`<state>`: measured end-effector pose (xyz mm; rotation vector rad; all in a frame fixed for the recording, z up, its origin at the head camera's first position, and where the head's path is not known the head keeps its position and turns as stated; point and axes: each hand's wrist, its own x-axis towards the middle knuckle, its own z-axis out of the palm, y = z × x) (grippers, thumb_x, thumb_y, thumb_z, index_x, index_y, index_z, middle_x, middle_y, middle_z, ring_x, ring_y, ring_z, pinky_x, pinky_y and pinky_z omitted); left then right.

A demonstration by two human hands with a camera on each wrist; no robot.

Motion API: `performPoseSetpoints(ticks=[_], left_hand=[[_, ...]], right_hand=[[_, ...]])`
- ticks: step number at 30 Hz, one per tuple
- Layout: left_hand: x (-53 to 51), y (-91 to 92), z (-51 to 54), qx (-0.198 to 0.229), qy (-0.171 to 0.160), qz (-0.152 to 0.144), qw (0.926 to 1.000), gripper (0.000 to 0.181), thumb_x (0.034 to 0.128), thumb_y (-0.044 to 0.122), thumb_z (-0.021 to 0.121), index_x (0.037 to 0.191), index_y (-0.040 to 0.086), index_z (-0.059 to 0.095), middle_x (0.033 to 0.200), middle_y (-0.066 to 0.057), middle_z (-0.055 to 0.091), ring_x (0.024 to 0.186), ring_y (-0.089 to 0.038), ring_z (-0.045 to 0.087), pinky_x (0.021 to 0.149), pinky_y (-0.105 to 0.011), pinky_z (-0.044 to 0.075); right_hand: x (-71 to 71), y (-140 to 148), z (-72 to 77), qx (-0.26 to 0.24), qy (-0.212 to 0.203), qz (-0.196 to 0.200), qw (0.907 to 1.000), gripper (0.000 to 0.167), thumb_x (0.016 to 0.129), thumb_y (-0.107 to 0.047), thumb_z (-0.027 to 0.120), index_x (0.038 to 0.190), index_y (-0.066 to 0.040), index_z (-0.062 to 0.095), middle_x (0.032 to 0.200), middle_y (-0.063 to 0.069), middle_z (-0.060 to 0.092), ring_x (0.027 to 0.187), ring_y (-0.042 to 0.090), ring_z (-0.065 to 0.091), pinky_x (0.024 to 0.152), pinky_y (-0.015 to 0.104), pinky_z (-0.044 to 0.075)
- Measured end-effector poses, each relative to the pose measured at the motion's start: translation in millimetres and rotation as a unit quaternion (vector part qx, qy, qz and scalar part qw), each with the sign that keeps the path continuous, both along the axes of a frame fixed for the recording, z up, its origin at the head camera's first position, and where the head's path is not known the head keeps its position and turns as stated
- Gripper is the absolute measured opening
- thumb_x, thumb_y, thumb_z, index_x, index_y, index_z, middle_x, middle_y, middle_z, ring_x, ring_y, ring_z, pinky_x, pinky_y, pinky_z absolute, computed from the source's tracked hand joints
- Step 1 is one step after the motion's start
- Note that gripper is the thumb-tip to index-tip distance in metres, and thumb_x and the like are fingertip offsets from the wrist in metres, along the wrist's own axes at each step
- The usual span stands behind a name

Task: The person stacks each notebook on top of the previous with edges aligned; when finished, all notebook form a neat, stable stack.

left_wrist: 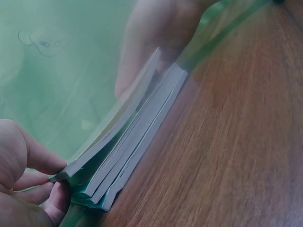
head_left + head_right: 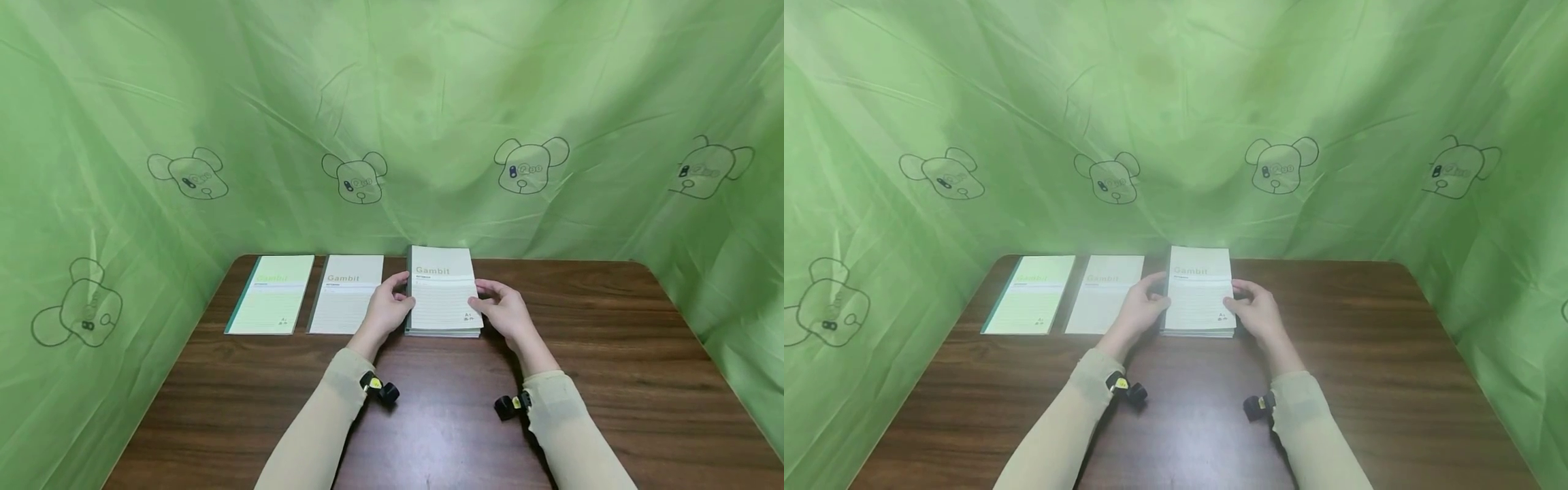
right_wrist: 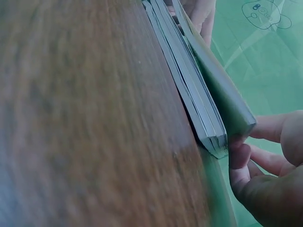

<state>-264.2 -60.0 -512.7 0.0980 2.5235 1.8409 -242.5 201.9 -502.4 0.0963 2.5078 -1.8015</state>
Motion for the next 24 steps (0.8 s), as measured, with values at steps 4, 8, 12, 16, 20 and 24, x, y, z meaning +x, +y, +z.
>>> performPoseSetpoints(ticks=[4, 8, 12, 16, 20, 24], left_hand=[[0.1, -0.7, -0.8, -0.015, 0.0, 0.003, 0.9999, 0.064, 0.0915, -0.003, 0.071, 0.154, 0.005, 0.06, 0.148, -0.017, 0.065, 0.086, -0.016, 0.065, 0.077, -0.029, 0.054], [1.0, -0.9, -0.8, -0.03, 0.001, 0.007, 0.9995, 0.064, 0.0917, -0.002, 0.071, 0.154, 0.007, 0.061, 0.149, -0.016, 0.065, 0.089, -0.017, 0.066, 0.079, -0.031, 0.054], [2.4, -1.5, 0.5, -0.043, 0.0, 0.011, 0.999, 0.063, 0.0921, -0.001, 0.072, 0.153, 0.008, 0.062, 0.145, -0.016, 0.066, 0.091, -0.019, 0.068, 0.078, -0.034, 0.055], [2.6, -2.9, -0.6, -0.051, -0.013, 0.016, 0.9985, 0.062, 0.093, 0.0, 0.073, 0.153, 0.01, 0.063, 0.135, -0.015, 0.068, 0.093, -0.021, 0.069, 0.076, -0.034, 0.056], [2.4, -3.6, -1.5, -0.055, -0.023, 0.016, 0.9981, 0.062, 0.0932, 0.0, 0.073, 0.153, 0.011, 0.062, 0.131, -0.014, 0.068, 0.095, -0.021, 0.069, 0.075, -0.033, 0.057], [3.4, -3.6, -0.7, -0.059, -0.022, 0.015, 0.9979, 0.062, 0.0925, 0.001, 0.073, 0.153, 0.011, 0.063, 0.134, -0.014, 0.068, 0.095, -0.02, 0.069, 0.077, -0.034, 0.057]], right_hand=[[-0.9, 3.6, -1.0, -0.007, -0.003, 0.008, 0.9999, 0.052, 0.102, -0.007, 0.075, 0.151, 0.002, 0.061, 0.146, 0.025, 0.065, 0.101, 0.017, 0.065, 0.081, 0.019, 0.051], [-1.3, 5.6, -3.5, -0.014, -0.003, 0.013, 0.9998, 0.053, 0.101, -0.007, 0.077, 0.151, 0.0, 0.062, 0.146, 0.024, 0.066, 0.102, 0.015, 0.066, 0.082, 0.018, 0.051], [-1.5, 6.1, -4.9, -0.021, -0.005, 0.018, 0.9996, 0.057, 0.1, -0.006, 0.078, 0.153, 0.0, 0.06, 0.148, 0.024, 0.065, 0.104, 0.015, 0.068, 0.083, 0.017, 0.052], [-2.2, 6.2, -6.2, -0.025, -0.012, 0.027, 0.9993, 0.059, 0.099, -0.003, 0.076, 0.155, 0.0, 0.058, 0.15, 0.023, 0.063, 0.108, 0.015, 0.071, 0.084, 0.017, 0.053], [-3.0, 6.1, -8.5, -0.016, -0.017, 0.029, 0.9993, 0.058, 0.1, -0.003, 0.076, 0.155, 0.0, 0.057, 0.152, 0.022, 0.062, 0.115, 0.023, 0.072, 0.085, 0.018, 0.054], [-2.7, 6.3, -9.7, 0.0, -0.024, 0.031, 0.9992, 0.056, 0.102, -0.005, 0.074, 0.155, -0.001, 0.057, 0.156, 0.021, 0.059, 0.129, 0.034, 0.066, 0.087, 0.018, 0.054]])
